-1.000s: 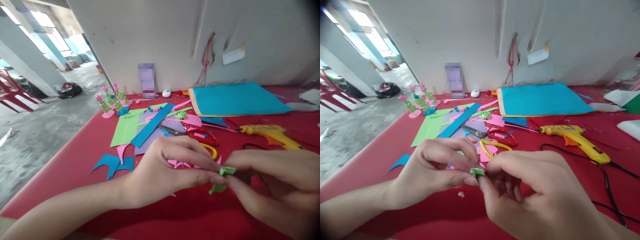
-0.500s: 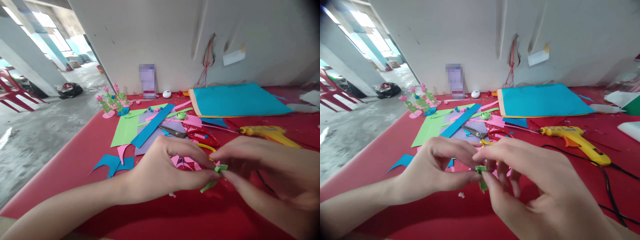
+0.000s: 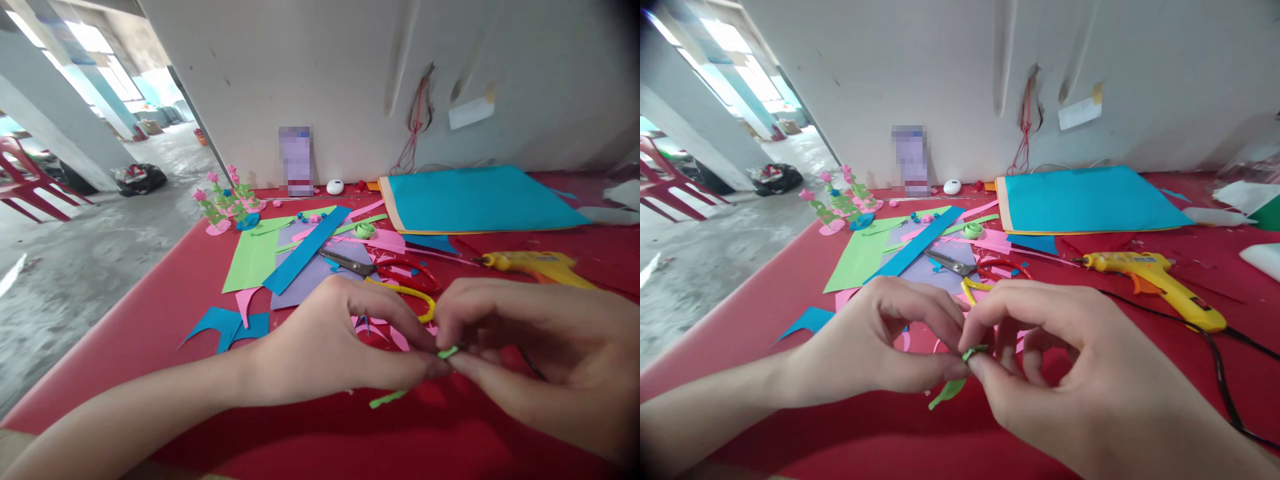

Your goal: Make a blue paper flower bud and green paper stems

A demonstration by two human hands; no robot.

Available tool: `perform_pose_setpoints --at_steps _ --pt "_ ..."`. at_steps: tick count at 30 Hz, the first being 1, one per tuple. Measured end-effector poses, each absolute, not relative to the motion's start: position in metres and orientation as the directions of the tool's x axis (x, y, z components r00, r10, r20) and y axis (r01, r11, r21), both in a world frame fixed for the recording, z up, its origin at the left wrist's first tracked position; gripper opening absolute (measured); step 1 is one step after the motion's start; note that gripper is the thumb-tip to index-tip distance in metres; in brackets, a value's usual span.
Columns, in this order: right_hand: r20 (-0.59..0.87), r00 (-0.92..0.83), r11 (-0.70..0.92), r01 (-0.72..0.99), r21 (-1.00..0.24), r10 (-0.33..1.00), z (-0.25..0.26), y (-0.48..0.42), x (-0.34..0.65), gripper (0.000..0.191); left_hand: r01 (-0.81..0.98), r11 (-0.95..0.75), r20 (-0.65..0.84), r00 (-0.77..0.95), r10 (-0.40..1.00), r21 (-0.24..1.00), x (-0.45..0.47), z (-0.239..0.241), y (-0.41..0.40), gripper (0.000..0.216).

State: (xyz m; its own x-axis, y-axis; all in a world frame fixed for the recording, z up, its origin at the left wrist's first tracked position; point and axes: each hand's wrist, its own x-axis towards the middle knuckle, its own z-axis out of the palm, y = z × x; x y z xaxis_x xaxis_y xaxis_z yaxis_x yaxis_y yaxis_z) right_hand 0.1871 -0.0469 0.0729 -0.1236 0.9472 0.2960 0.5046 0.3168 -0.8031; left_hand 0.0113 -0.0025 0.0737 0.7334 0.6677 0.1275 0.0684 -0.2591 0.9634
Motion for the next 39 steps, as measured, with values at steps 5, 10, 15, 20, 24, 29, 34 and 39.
perform_pose_setpoints --at_steps 5,10,15,20,24,29,34,39 --pt "0.294 -0.068 0.286 0.512 -0.810 0.953 0.074 -0.047 0.190 0.010 0.092 -0.272 0.120 0.732 0.670 0.958 0.011 0.075 0.001 0.007" --pt "0.258 -0.033 0.240 0.496 -0.835 0.965 0.078 -0.046 0.191 0.014 0.093 -0.311 0.147 0.731 0.666 0.946 0.010 0.075 0.000 0.010" --pt "0.253 -0.029 0.236 0.470 -0.851 0.967 0.076 -0.048 0.189 0.014 0.088 -0.322 0.164 0.718 0.676 0.943 0.011 0.072 0.000 0.009" --pt "0.096 -0.099 0.128 0.393 -0.911 0.990 0.077 -0.048 0.192 0.005 0.153 -0.350 0.144 0.709 0.691 0.924 0.012 0.072 -0.002 0.009" --pt "0.117 -0.157 0.177 0.457 -0.872 0.981 0.078 -0.040 0.192 0.002 0.164 -0.380 0.165 0.698 0.697 0.910 0.013 0.072 -0.004 0.009" --pt "0.071 -0.330 0.205 0.392 -0.897 0.941 0.074 -0.034 0.195 0.009 0.218 -0.415 0.157 0.696 0.700 0.883 0.013 0.072 -0.003 0.006" --pt "-0.016 -0.222 0.058 0.323 -0.945 0.975 0.074 -0.037 0.204 0.008 0.130 -0.372 0.166 0.728 0.665 0.919 0.014 0.075 0.001 0.014" --pt "-0.070 -0.210 -0.031 0.185 -0.982 0.975 0.075 -0.033 0.210 0.011 0.032 -0.081 0.022 0.803 0.595 0.996 0.015 0.078 0.002 0.028"
